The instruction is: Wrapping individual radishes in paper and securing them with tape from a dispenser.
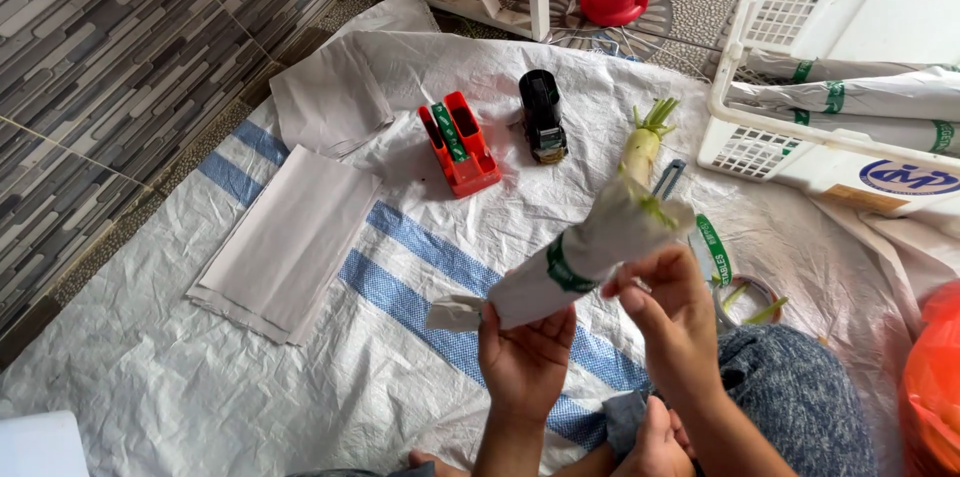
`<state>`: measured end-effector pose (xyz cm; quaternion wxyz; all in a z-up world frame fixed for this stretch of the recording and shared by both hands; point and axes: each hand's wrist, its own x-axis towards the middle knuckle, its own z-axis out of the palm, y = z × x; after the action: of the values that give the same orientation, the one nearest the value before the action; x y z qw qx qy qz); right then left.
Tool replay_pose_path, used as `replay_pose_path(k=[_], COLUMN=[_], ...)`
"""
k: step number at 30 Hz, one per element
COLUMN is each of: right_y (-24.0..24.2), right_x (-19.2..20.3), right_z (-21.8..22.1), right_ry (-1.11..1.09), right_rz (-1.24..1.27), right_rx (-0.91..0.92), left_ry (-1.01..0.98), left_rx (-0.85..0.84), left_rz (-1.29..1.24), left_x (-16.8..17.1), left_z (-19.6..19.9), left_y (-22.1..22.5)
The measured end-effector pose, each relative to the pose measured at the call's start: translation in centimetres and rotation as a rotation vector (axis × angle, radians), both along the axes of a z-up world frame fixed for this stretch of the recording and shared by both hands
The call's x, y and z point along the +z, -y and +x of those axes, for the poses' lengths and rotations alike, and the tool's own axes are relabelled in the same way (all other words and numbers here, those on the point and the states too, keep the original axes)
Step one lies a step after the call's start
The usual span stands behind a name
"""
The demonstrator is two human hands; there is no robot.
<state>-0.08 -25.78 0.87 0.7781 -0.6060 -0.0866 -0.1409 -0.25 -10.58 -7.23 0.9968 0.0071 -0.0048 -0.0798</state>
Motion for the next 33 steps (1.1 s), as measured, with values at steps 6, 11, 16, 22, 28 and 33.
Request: replay_pose_path(k=[6,11,16,22,28,33], right_y=[-0.6,0.1,1.8,3.3,9.0,15.1], right_x=[1.8,0.7,1.2,1.3,1.9,1.5], right_z=[-0.4,-0.5,0.7,2.1,3.2,3.8], right_ry=[0.087,0.181,-0.011,-0.224,-0.361,-0.032], right_rz=[0.109,0.190,0.081,0.412,0.695,0.901], right_rx=[0.131,0.135,-0.093,-0.058,-0.171,-0.119], left_ry=[0.034,-0.012,0.081,0.437,0.568,0.742], left_rx=[-0.196,-0.313,-0.538,-0.080,-0.223,-0.303], left_rz=[-0.145,-0.104,1.038,1.946,1.938,1.813], left_x=[-3.6,-4.2,-1.4,4.6,9.4,12.0], left_z=[-1.4,-1.3,0.3,1.5,3.3,8.0], left_y=[2.7,3.3,-0.8,1.0,6.7,13.8])
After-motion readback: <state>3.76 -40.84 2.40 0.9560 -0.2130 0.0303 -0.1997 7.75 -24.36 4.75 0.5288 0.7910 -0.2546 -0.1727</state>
